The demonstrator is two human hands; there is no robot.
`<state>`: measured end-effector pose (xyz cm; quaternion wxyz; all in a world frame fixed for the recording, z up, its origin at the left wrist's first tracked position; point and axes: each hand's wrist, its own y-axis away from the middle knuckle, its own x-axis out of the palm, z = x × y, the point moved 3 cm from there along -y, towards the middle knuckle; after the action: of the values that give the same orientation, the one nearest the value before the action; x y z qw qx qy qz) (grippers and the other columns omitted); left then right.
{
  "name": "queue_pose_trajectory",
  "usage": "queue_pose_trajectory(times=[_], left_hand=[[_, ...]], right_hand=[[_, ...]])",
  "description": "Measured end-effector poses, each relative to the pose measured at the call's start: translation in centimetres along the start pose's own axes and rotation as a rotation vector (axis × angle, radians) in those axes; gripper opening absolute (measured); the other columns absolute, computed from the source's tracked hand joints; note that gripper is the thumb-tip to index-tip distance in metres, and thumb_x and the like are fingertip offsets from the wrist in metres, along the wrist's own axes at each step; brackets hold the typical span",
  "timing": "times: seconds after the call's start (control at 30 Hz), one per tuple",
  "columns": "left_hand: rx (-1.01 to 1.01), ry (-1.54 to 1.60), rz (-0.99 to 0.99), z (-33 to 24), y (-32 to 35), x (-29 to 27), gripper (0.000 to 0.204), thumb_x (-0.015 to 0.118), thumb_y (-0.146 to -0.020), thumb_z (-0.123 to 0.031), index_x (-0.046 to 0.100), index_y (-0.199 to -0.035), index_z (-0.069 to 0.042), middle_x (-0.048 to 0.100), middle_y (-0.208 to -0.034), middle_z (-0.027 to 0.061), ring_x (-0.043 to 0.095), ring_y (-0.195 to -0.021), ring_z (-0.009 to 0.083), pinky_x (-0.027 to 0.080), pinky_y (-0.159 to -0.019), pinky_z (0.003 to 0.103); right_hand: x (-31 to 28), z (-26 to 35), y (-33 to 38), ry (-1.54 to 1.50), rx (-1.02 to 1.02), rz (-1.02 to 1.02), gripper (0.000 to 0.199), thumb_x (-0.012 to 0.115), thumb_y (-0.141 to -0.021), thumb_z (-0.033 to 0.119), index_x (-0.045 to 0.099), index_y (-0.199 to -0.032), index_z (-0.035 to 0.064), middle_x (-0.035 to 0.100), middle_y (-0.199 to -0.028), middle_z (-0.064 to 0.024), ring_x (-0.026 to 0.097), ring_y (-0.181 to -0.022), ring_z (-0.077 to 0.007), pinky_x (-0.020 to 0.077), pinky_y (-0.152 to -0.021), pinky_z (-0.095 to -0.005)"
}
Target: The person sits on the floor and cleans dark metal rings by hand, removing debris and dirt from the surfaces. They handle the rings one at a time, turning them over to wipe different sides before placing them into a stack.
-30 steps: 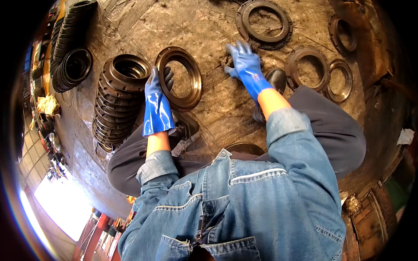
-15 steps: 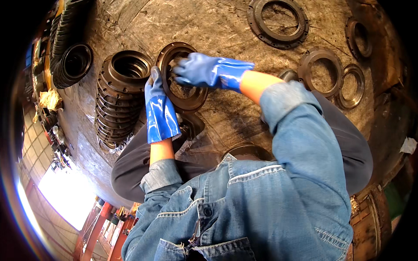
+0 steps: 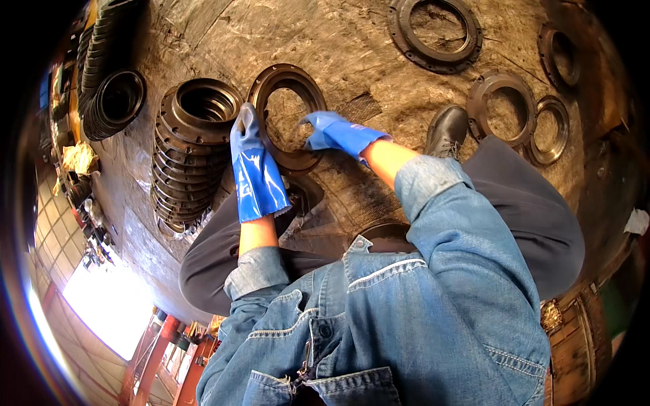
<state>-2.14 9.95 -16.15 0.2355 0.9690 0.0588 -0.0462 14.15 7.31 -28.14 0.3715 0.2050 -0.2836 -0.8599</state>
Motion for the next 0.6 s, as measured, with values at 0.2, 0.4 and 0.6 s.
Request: queue_pose_trajectory(times=[0.2,0.4,0.6], left_hand=[[0.062,-0.049,-0.068,-0.2,0.3,0.9,0.052,0.059,-0.104,-0.049,0.065,-0.112,0.002,0.058,-0.094,-0.0020,0.048,-0.086,0.0085,0.043,-0.078,0.025],[0.049,-0.206,0.015,-1.1,-0.2,0.8,0.038,0.056,-0.108,-0.036,0.065,-0.117,0.000,0.059,-0.092,-0.0010,0.051,-0.075,0.0069,0.042,-0.065,0.019],[-0.205,0.115,0.061,-0.1,-0.8,0.7,0.032,0.041,-0.113,-0.033,0.060,-0.104,-0.008,0.054,-0.074,-0.0024,0.046,-0.052,0.0036,0.038,-0.045,0.023]], right_hand=[[3.7,1.5,2.2,-1.289,0.192,-0.022,0.056,0.074,-0.083,0.003,0.059,-0.136,-0.0035,0.074,-0.111,-0.0165,0.072,-0.095,-0.0250,0.0606,-0.082,-0.0403],[0.1,-1.0,-0.7,-2.061,0.134,0.055,0.034,0.055,-0.102,0.029,0.063,-0.128,0.0070,0.072,-0.118,-0.0166,0.074,-0.095,-0.0283,0.0609,-0.082,-0.0455],[-6.7,4.9,1.8,0.198,-0.006,-0.501,0.042,0.057,-0.097,0.003,0.054,-0.139,0.0026,0.070,-0.112,-0.0179,0.070,-0.092,-0.0246,0.0585,-0.083,-0.0325]])
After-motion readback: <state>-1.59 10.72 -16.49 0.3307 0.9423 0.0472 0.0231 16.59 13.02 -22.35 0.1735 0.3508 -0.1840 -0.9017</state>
